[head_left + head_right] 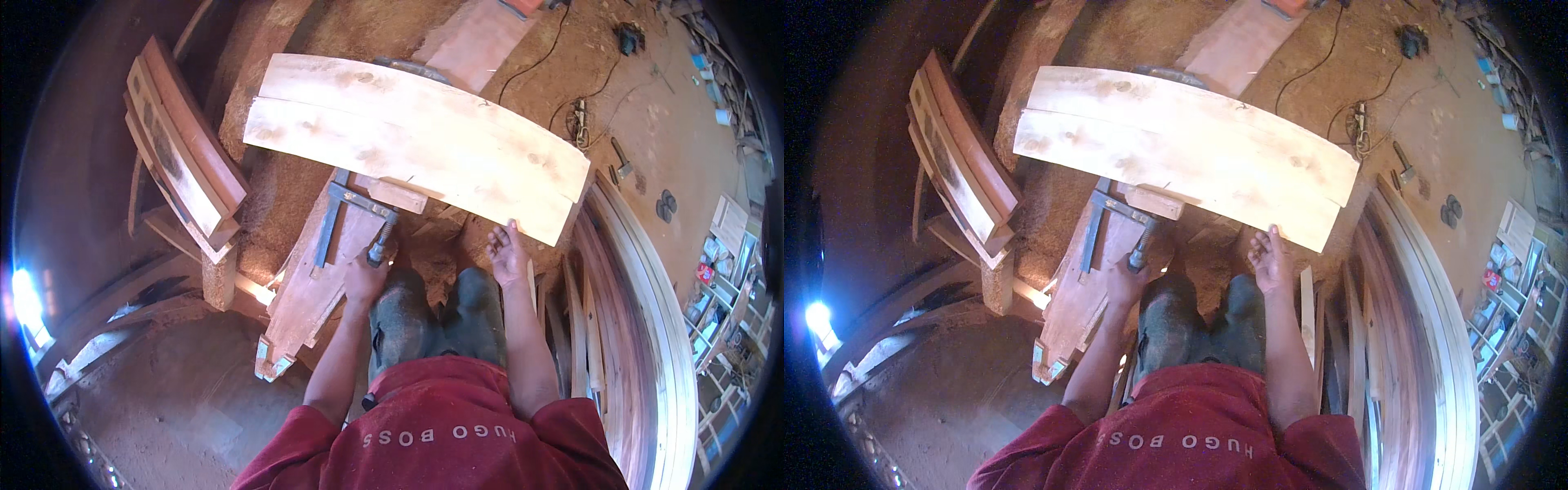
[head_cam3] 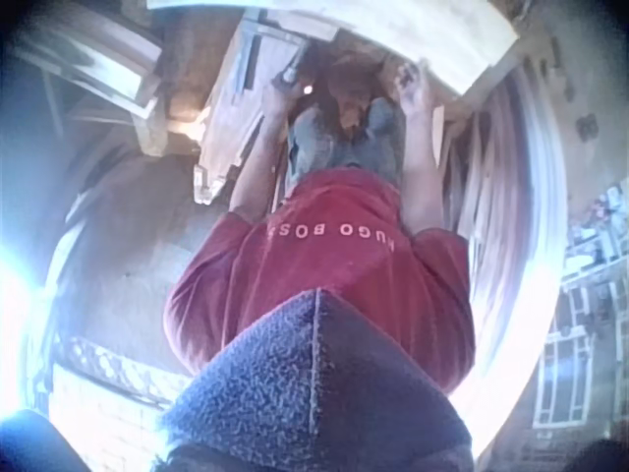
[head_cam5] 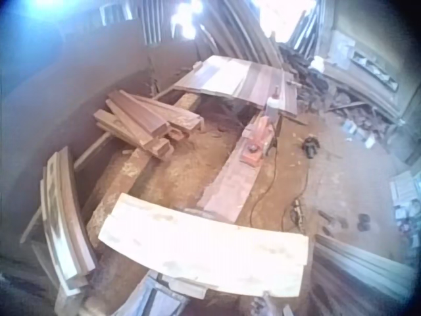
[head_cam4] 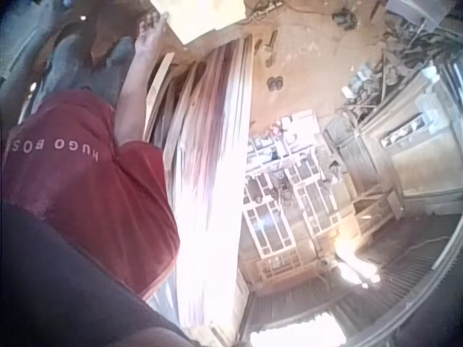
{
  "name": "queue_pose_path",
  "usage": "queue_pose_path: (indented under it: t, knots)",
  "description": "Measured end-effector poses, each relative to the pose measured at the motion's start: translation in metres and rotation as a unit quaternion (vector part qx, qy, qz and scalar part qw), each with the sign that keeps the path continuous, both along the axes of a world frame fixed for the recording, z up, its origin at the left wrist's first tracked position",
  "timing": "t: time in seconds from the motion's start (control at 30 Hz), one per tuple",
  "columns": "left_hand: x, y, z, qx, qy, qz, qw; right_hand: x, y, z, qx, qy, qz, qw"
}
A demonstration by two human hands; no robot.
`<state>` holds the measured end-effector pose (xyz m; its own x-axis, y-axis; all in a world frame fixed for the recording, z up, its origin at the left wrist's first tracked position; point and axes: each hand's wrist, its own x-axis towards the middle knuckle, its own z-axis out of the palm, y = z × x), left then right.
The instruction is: The person applies glue to the edges of wooden boards, fits them together using a clamp, and secures them by hammering. The person also handles a large finished panel.
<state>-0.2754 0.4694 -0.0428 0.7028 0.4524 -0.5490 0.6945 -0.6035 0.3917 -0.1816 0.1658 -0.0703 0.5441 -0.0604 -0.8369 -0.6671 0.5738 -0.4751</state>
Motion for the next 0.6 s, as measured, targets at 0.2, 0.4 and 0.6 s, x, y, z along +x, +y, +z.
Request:
queue_pose_path:
  t: [0.2,0.4,0.6]
  knots:
    - [0.01,0.037,0.003,-0.506,0.132,0.156,0.838,0.006,-0.007,0.006,0.007,0.006,0.031,0.999]
    - [0.016,0.038,0.0,-0.552,0.202,0.203,0.783,0.007,-0.014,0.007,0.017,0.013,0.046,0.999]
    - [0.008,0.027,-0.004,-0.436,0.163,0.174,0.868,0.007,-0.011,0.002,0.025,0.005,0.046,0.999]
